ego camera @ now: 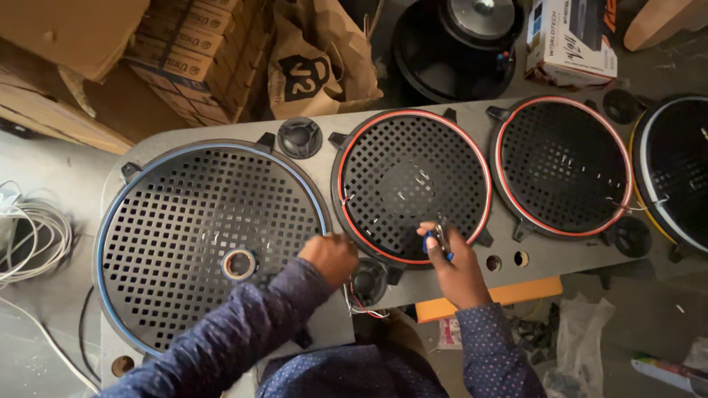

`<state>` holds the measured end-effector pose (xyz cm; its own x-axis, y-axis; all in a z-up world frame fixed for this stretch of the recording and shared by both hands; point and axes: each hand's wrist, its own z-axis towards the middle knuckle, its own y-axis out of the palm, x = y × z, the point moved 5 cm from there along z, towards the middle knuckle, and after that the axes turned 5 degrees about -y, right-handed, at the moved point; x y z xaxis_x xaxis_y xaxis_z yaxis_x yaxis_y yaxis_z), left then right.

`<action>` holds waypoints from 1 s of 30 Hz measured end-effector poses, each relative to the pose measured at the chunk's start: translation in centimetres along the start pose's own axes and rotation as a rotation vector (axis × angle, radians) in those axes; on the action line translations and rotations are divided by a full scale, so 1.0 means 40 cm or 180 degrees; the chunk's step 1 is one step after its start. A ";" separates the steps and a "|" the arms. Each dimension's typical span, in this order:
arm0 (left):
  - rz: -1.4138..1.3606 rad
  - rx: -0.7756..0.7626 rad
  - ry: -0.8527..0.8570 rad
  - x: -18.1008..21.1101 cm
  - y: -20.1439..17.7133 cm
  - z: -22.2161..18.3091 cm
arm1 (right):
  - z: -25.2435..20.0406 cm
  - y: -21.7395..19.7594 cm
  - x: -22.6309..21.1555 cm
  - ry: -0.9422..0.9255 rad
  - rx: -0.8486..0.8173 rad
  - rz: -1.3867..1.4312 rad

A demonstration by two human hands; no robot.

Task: The person wires internal components of a large speaker system by hand and with a pair of pliers, twisting wires together and applying electrical tape to the connections.

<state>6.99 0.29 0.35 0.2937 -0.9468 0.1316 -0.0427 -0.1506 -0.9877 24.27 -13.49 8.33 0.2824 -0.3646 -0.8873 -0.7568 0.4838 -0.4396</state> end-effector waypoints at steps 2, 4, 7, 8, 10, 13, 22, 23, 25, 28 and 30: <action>-0.0705 -0.0677 -0.0751 -0.062 0.087 0.009 | -0.003 0.000 -0.002 -0.0063 0.0005 -0.0002; -0.1302 -0.0993 -0.1259 -0.111 0.183 0.006 | -0.004 0.005 -0.005 -0.0146 0.0015 -0.0001; -0.2800 -0.0398 -0.0935 -0.120 0.279 -0.004 | 0.000 0.018 -0.008 -0.0317 0.0059 0.0029; -0.3522 -0.0353 -0.0963 -0.102 0.307 -0.018 | -0.003 0.021 -0.009 -0.0385 0.0067 0.0041; -0.5631 -0.0873 -0.2123 -0.053 0.371 -0.065 | -0.007 0.024 -0.013 -0.0459 0.0136 -0.0069; -0.7276 -0.1312 -0.3925 0.050 0.347 -0.151 | -0.009 0.033 -0.032 -0.0464 0.0272 -0.0294; -0.7314 -0.0894 -0.3149 0.087 0.065 -0.155 | -0.117 0.097 -0.067 0.0336 -0.0231 0.0183; -0.7363 -0.0891 -0.3140 0.083 0.063 -0.148 | -0.129 0.113 -0.069 0.0382 -0.0288 0.0183; -0.7485 -0.0879 -0.3112 0.084 0.070 -0.137 | -0.145 0.133 -0.077 0.0262 -0.0277 0.0070; -0.7510 -0.0919 -0.3158 0.086 0.087 -0.141 | -0.156 0.146 -0.083 -0.0175 -0.0049 -0.0359; -0.7601 -0.0851 -0.3178 0.085 0.090 -0.148 | -0.161 0.148 -0.084 -0.0403 0.0125 -0.0795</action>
<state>2.17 -5.18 -2.26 0.1264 0.9595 0.2516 0.7592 -0.2568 0.5980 15.02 -14.52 9.62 0.5306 -0.3752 -0.7601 -0.6318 0.4227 -0.6497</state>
